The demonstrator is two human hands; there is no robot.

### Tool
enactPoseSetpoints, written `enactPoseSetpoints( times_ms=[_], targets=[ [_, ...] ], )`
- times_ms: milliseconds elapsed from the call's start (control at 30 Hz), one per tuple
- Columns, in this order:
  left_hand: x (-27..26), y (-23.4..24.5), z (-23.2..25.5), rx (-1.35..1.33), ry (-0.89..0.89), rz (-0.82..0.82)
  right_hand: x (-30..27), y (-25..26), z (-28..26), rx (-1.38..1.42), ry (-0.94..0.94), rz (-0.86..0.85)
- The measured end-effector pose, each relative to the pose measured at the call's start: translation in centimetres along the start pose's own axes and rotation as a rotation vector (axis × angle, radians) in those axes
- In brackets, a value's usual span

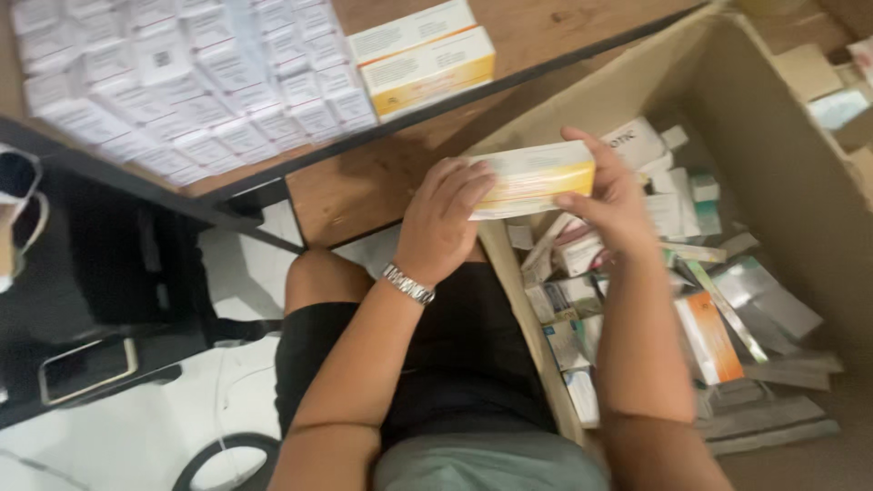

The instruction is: The person sits on the floor and repeatedly picks small white boxes from a cardboard box on their lap, then places them in neat rows on a nearby wooden shelf. The person handles multiple box types, including probiotic and rosuvastatin boxes, and arranges them in organized stacks.

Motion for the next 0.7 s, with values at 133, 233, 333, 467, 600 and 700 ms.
enactPoseSetpoints(
  times_ms=[133, 233, 333, 467, 600, 700],
  targets=[
    [0.6, 0.4, -0.7, -0.059, 0.14, 0.141, 4.3, 3.4, -2.5, 0.145, 0.183, -0.086],
    [0.5, 0.7, -1.5, -0.228, 0.3, 0.243, 9.9, 4.7, -3.6, 0.215, 0.35, 0.04],
    [0.4, 1.3, -2.4, -0.364, 0.438, 0.227, 17.3, 3.7, -2.6, 0.18, 0.412, 0.026],
    [0.7, 2.0, -3.4, -0.233, 0.361, 0.227, 25.1, 1.2, 0.9, 0.075, 0.22, 0.095],
    [0.8, 2.2, -3.9, -0.311, 0.469, 0.141, 28.8, -1.3, 4.1, 0.079, 0.085, 0.03],
    [1.3, 2.1, -4.1, -0.207, 0.363, 0.156, 29.8, -3.1, 5.2, -0.074, -0.052, 0.009]
  ],
)
Point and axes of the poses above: each hand's wrist, its own x-axis towards the middle knuckle, its own y-axis out of the back of the hand, z = x × y, the point moved 1 cm from there along x, towards the middle knuckle, and after that the axes turned 1 degree about y, right-handed, at the moved point
